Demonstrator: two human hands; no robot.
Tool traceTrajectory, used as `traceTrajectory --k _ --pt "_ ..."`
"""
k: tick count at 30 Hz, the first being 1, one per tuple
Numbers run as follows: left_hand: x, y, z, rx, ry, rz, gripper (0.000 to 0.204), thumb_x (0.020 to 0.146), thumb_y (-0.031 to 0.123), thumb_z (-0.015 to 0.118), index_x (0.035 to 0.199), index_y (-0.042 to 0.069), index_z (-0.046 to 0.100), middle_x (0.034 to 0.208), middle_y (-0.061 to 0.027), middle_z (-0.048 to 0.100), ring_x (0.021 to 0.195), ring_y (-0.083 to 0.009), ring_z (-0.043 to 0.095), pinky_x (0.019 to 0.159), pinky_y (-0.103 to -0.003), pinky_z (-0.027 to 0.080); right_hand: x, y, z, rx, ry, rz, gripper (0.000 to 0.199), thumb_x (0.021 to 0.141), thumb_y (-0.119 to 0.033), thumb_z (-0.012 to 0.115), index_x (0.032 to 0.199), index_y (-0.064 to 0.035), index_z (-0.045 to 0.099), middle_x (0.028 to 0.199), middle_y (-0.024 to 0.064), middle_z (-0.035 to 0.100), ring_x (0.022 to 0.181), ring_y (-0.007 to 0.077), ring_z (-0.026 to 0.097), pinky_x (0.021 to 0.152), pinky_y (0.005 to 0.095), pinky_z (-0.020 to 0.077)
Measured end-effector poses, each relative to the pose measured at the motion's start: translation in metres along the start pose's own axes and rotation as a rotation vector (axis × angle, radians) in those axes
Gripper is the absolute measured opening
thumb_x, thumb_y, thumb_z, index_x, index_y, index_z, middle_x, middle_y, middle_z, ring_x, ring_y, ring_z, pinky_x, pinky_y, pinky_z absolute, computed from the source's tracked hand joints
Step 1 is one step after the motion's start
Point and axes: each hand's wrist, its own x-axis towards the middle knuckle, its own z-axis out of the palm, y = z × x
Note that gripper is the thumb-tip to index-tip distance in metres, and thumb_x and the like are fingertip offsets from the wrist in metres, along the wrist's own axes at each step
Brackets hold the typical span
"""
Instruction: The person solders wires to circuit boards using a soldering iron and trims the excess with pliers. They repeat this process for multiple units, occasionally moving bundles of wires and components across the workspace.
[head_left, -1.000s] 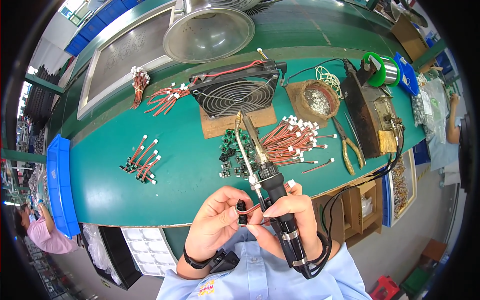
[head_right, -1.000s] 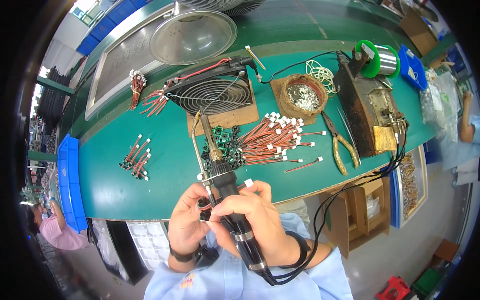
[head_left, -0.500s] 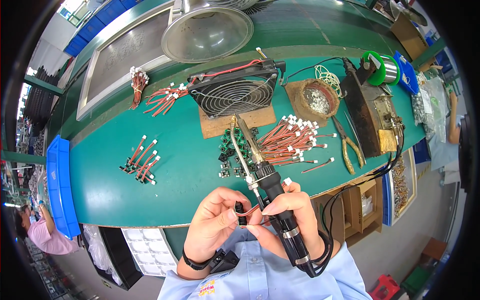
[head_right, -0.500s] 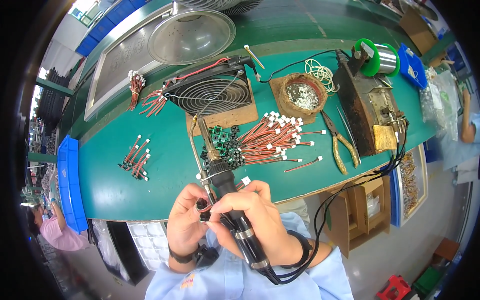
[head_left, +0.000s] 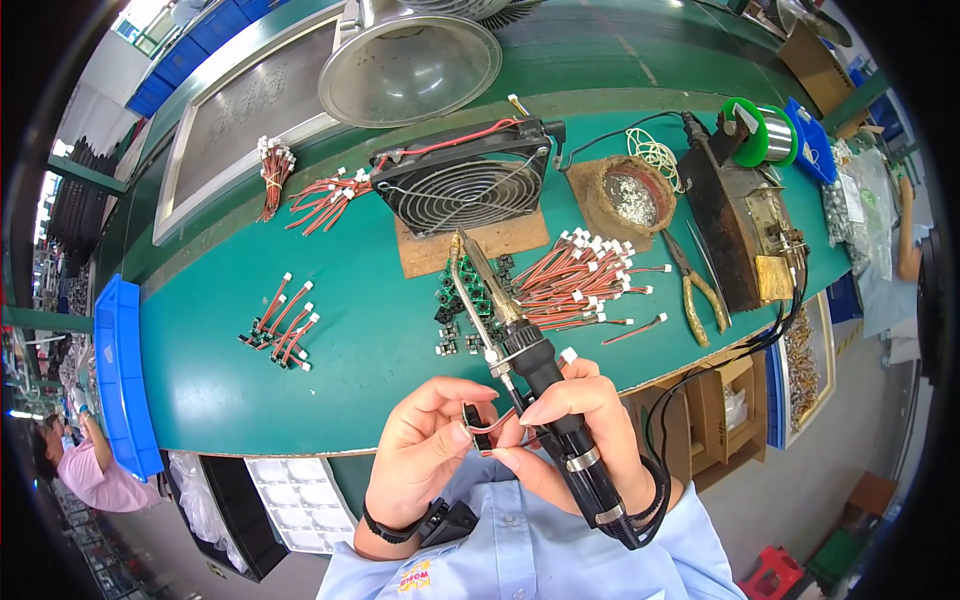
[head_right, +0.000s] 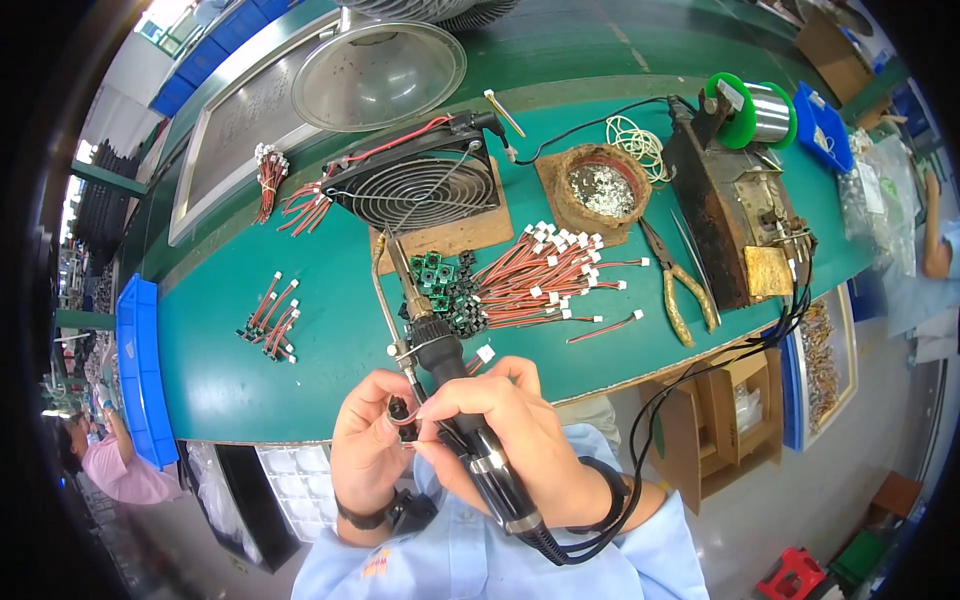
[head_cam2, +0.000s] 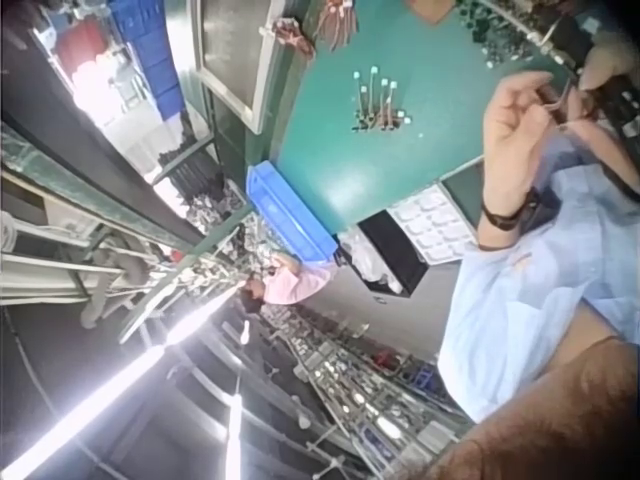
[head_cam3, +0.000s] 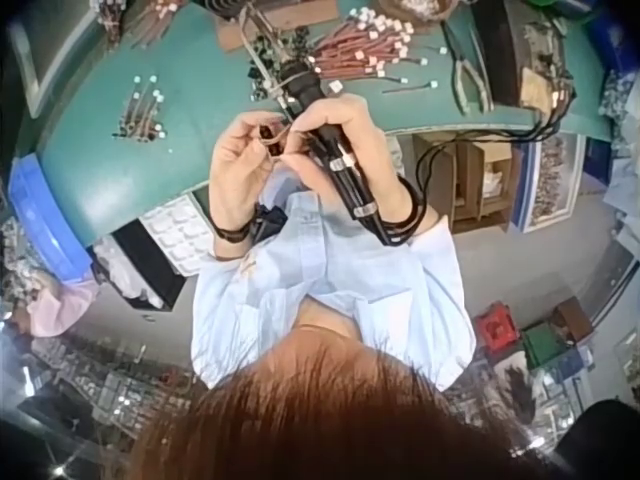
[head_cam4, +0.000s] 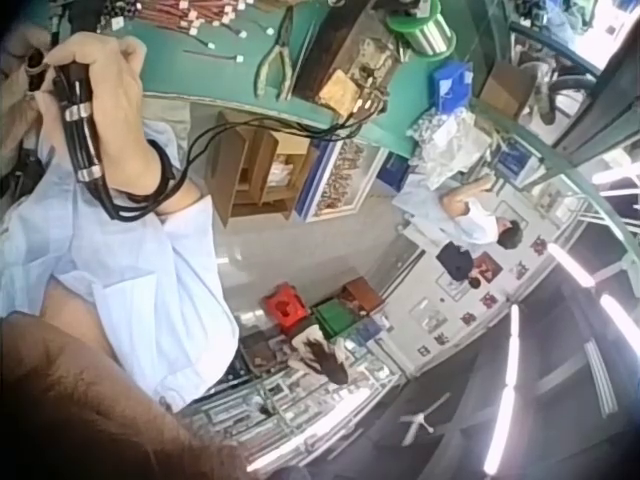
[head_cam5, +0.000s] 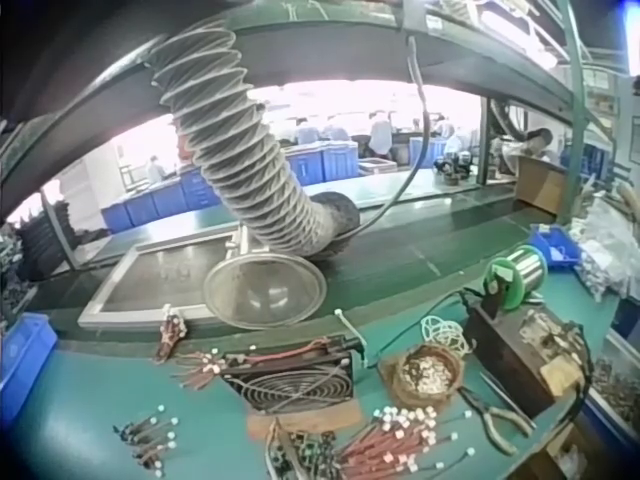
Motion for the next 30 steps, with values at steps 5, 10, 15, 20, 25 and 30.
traceTrajectory --k 5,10,15,20,25,30 --pt "-0.002 0.001 -0.003 0.061 -0.015 0.000 0.020 0.088 0.014 0.059 0.099 -0.002 0.052 0.097 -0.0114 0.059 0.089 -0.0164 0.055 0.078 -0.028 0.043 0.002 0.000 -0.003 0.002 -0.050 -0.002 0.045 0.072 0.002 0.072 0.103 -0.0109 0.043 0.076 0.0002 0.065 0.074 0.0114 0.059 0.082 0.0309 0.0350" --pt "-0.003 0.007 0.000 0.207 -0.046 0.020 0.015 0.088 0.010 0.056 0.096 -0.002 0.051 0.100 -0.0150 0.059 0.089 -0.0176 0.056 0.081 -0.030 0.044 0.006 -0.002 -0.011 0.021 -0.124 0.031 0.046 0.073 0.004 0.069 0.107 -0.0089 0.041 0.082 0.0056 0.065 0.075 0.0144 0.059 0.074 0.0294 0.0422" --pt "-0.001 0.007 0.009 0.201 0.018 0.026 0.010 0.088 0.008 0.053 0.091 0.000 0.047 0.100 -0.0193 0.060 0.090 -0.0206 0.059 0.082 -0.032 0.045 -0.007 0.005 -0.002 0.092 0.050 0.172 0.049 0.073 0.007 0.068 0.110 -0.0069 0.038 0.089 0.0108 0.063 0.077 0.0162 0.059 0.070 0.0297 0.0452" --pt "0.005 0.005 0.012 0.235 0.143 0.069 0.013 0.086 0.011 0.055 0.086 0.003 0.044 0.095 -0.0201 0.062 0.087 -0.0227 0.061 0.080 -0.032 0.046 -0.007 0.014 -0.010 -0.209 0.123 0.018 0.048 0.079 -0.011 0.068 0.114 -0.0052 0.036 0.091 0.0126 0.060 0.078 0.0188 0.059 0.072 0.0324 0.0456" --pt "0.015 0.002 0.007 0.418 0.277 0.284 0.009 0.088 0.007 0.052 0.087 0.004 0.044 0.097 -0.0198 0.062 0.091 -0.0234 0.062 0.082 -0.033 0.046 -0.031 0.022 -0.016 -0.194 0.349 -0.098 0.063 0.075 -0.038 0.071 0.118 -0.0051 0.038 0.086 0.0101 0.060 0.074 0.0196 0.057 0.083 0.0394 0.0384" --pt "0.017 0.000 0.000 0.432 0.351 0.383 0.007 0.088 0.006 0.051 0.087 0.003 0.044 0.098 -0.0195 0.062 0.092 -0.0226 0.062 0.084 -0.033 0.045 -0.039 0.012 -0.037 -0.450 -0.001 -0.129 0.058 0.062 -0.031 0.081 0.110 -0.0108 0.056 0.077 0.0011 0.062 0.069 0.0175 0.057 0.082 0.0364 0.0342"
